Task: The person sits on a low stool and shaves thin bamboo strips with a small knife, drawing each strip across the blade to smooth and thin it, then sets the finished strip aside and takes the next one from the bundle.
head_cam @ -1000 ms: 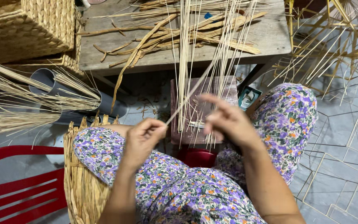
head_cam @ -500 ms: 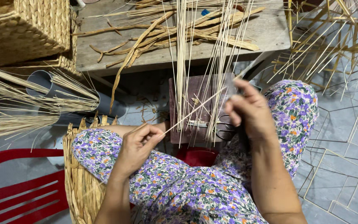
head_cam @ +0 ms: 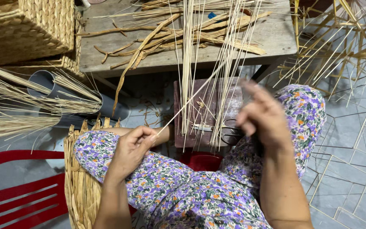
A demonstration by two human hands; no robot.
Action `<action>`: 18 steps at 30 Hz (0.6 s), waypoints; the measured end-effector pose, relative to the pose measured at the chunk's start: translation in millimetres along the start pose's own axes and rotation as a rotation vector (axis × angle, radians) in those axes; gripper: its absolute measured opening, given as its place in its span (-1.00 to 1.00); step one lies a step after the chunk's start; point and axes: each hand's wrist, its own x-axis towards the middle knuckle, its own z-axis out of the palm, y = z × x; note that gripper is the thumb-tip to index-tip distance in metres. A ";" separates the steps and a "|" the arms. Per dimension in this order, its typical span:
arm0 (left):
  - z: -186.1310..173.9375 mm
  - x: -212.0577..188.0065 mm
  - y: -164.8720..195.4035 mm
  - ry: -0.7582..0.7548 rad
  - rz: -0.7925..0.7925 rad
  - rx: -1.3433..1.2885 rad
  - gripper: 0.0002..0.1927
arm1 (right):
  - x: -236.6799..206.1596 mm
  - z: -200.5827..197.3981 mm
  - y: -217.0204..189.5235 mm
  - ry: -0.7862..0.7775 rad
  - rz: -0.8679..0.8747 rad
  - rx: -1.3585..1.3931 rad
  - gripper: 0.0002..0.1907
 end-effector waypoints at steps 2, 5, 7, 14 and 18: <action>18.9 8.2 -5.7 -0.012 -0.062 -0.131 -0.85 | 1.5 19.6 14.5 -0.245 0.231 -0.021 -0.37; 39.7 17.3 -8.6 -0.097 -0.040 -0.189 -0.86 | 8.0 48.7 41.7 -0.424 0.299 -0.069 -0.43; 48.5 18.1 -5.3 -0.069 -0.057 -0.173 -0.87 | 7.3 55.5 52.5 -0.440 0.343 0.019 -0.53; 64.3 13.5 20.9 0.174 0.401 0.298 -0.88 | 7.4 57.7 65.1 -0.326 0.270 0.074 -0.63; 66.2 12.0 28.3 0.258 0.445 0.374 -0.92 | 7.7 61.4 67.5 -0.332 0.264 0.074 -0.62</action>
